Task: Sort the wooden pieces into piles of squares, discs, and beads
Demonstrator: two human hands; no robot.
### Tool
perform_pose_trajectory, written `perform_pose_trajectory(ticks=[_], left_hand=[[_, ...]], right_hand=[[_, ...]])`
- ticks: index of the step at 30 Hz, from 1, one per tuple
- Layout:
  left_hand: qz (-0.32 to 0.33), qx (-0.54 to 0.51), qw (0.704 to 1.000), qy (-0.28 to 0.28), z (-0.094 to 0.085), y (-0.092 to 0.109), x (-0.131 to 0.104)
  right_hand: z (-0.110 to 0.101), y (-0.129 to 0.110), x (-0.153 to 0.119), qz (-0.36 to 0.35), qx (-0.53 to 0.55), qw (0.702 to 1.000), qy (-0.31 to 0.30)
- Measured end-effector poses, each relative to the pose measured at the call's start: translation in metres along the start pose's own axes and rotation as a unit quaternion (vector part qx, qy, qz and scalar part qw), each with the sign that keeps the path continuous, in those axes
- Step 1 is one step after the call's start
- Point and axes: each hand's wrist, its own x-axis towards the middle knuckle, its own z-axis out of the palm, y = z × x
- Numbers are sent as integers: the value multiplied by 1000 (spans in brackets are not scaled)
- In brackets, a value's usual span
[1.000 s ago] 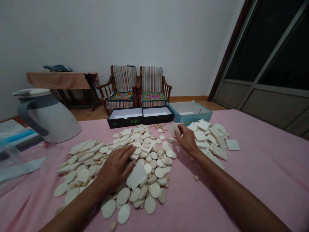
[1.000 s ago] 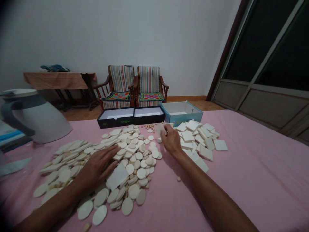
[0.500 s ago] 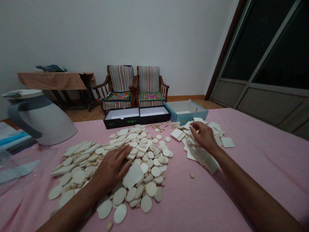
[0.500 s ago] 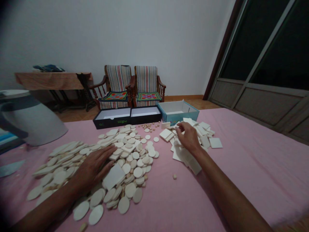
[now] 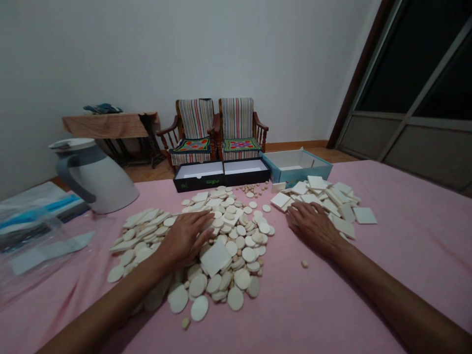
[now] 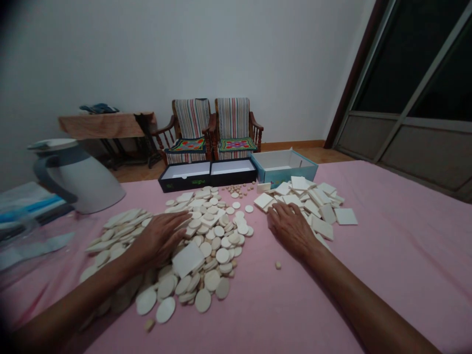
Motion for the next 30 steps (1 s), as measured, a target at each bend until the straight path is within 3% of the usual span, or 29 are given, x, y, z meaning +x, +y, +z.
perform_pose_trajectory(ticks=[3,6,9,13,16,20,25,30], left_hand=[[-15,-11,1000,7,-1,-9,1],[-30,-26,999,13,3,-19,-1],[-30,-32,998,35,14,-28,-4],[-22,-37,998,53,26,-34,-7],[-25,-37,997,60,28,-33,-8],[-30,-34,997,60,25,-29,-9],[-29,-42,997,53,23,-26,-9],[-31,-46,997,47,21,-26,-10]], right_hand=[[2,-3,3,30,39,999,22],[2,-14,11,25,144,988,45],[-1,-35,28,-7,266,963,46],[-10,-75,56,-72,365,928,4],[-15,-101,74,-76,335,939,-19],[-13,-118,92,-36,255,964,-61],[-7,-123,103,8,259,961,-98],[-3,-118,101,24,289,953,-85]])
